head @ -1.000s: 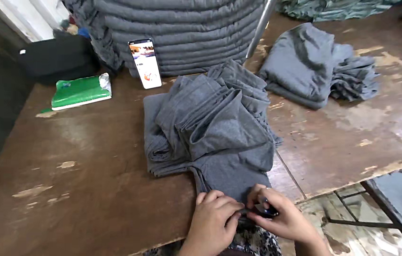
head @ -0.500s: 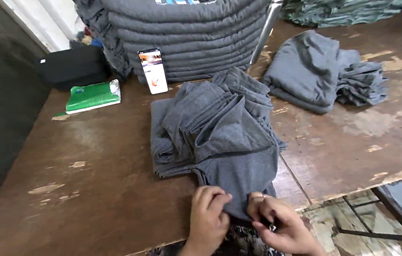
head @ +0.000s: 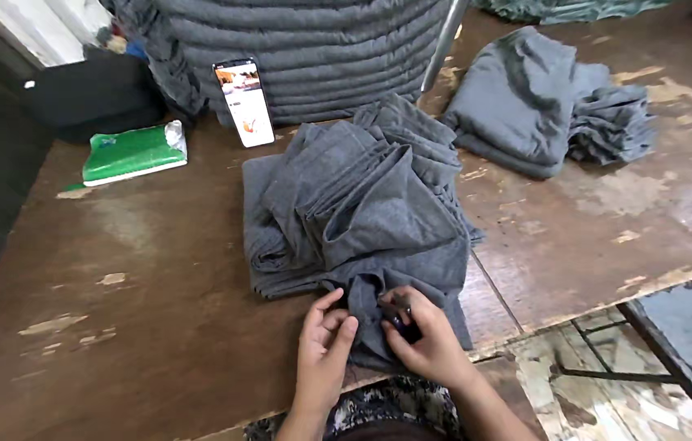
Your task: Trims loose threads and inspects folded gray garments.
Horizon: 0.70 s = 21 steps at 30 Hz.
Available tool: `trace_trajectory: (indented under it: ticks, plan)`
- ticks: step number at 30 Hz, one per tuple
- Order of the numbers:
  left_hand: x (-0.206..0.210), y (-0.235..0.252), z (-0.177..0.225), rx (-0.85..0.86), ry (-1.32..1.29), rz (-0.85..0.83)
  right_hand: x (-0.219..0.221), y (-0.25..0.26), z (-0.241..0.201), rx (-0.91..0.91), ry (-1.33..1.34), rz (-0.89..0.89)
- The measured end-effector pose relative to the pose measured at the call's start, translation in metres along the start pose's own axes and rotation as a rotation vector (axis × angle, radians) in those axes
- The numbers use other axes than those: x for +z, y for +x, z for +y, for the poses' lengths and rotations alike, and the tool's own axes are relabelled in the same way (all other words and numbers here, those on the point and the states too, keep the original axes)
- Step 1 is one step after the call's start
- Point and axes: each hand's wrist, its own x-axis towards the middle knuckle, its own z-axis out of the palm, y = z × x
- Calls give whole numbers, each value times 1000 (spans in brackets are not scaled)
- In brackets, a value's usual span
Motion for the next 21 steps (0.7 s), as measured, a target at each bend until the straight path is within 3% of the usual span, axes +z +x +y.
trace_trajectory:
  ticks: [4,10,16,21]
  plan:
    - [-6,-4,-2,-34,-154,-27,5,-2,-10,-89,178,-11]
    - [-13,-8,-8,48,-135,-177,7,9,-27,-340,2,-50]
    - [-8,-14,-12,228,88,-216,6,7,-31,-396,-62,46]
    - [0,-14,-23,490,386,-70,4,-4,-47,-387,33,8]
